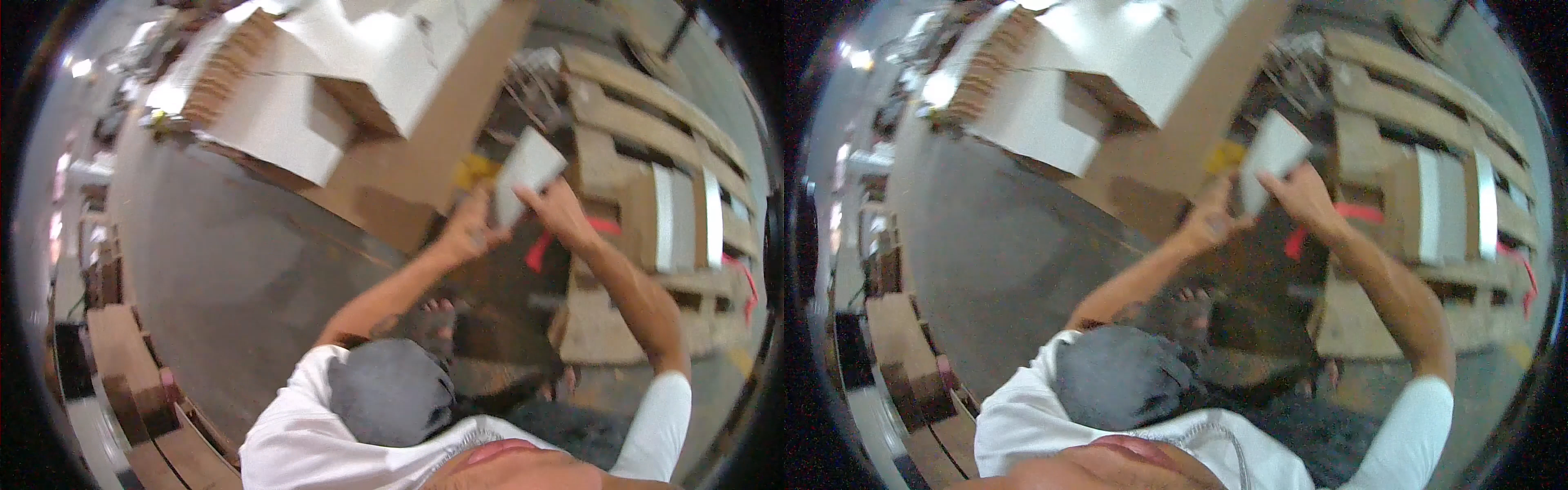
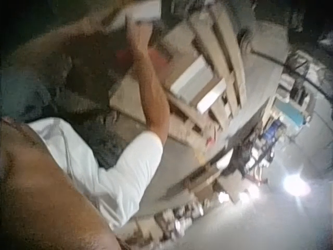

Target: The person picks up several wooden blocks from a table and stacks them together onto a wooden pallet.

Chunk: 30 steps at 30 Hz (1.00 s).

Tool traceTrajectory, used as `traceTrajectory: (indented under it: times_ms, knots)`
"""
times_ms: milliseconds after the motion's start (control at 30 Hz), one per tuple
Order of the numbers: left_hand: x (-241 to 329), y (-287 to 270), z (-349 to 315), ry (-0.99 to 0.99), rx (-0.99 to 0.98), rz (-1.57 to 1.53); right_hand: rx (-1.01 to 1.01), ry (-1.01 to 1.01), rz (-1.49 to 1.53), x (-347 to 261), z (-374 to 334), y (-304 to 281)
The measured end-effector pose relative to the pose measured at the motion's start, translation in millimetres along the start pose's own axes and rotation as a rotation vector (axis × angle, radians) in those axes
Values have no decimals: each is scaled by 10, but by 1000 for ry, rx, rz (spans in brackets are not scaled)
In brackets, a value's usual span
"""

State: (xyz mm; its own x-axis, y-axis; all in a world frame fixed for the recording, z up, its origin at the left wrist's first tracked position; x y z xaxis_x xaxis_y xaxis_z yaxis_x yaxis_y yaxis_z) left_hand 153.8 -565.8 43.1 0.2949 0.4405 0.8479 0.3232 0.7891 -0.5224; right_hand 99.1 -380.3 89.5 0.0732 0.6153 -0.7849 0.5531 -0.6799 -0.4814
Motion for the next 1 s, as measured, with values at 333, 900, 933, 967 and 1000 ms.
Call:
traceTrajectory:
  times_ms: [333,900,933,967,1000]
  knots:
    - [-517,480,-573,-407,-326,-177,469,12,-108,303,506,-395]
    - [-439,476,-628,-377,-429,95,605,6,60,1026,812,814]
    - [-343,508,-593,-354,-451,95,509,157,-31,1077,768,838]
    - [-237,509,-582,-360,-475,47,528,172,-33,1119,702,834]
    - [-169,521,-574,-368,-493,-4,572,117,1,1160,646,833]
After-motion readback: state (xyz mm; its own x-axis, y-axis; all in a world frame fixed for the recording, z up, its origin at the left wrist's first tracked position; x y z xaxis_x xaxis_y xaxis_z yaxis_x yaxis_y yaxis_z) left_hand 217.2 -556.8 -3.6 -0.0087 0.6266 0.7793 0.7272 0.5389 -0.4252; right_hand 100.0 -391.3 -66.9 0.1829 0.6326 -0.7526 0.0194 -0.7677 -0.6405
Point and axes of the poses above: each hand's wrist, its own z-axis towards the middle knuckle, its own y-axis out of the palm, x = y × z, the point moved 2 cm from there along z, towards the middle knuckle, and after that the axes turned 10 degrees about -x, right-handed, at the moved point
